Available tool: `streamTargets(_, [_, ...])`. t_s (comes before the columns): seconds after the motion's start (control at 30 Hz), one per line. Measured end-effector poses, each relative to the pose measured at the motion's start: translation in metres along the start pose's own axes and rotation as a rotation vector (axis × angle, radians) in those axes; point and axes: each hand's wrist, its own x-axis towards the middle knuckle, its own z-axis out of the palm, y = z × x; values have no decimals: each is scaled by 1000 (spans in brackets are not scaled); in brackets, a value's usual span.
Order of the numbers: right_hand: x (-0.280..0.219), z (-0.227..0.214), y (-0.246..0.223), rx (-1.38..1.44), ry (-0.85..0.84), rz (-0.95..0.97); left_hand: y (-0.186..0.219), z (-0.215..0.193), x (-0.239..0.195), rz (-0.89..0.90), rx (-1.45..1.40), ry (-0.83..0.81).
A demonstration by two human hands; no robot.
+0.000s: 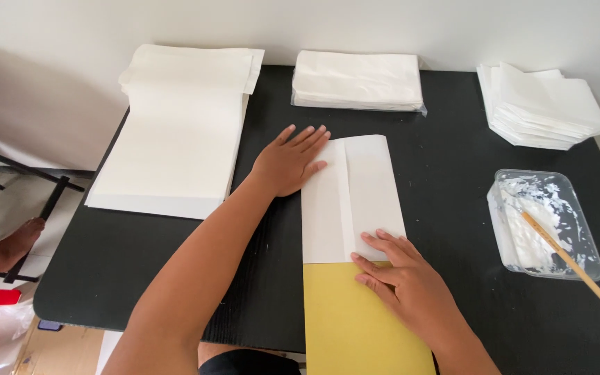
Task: Assembling a paper bag by folding paper over a template and applying glue with a brush.
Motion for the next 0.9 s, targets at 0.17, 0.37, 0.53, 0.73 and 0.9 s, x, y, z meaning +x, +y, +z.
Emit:
streamTargets(0.17, [-2, 1, 0, 21, 58, -78, -11, 31, 26, -52, 296, 209])
streamTargets(0.37, [-3, 3, 5, 28, 133, -206, 47, -1, -23, 298, 49, 318])
streamTargets(0.53, [-2, 0, 3, 40, 120, -188, 86, -14, -68, 302, -256, 54])
streamTargets(0.73, [-1, 4, 6, 24, 127, -215, 78, 9, -34, 214, -150, 78])
streamTargets(0.9, [-3, 3, 4, 33, 130, -193, 58, 20, 18, 79, -190, 85])
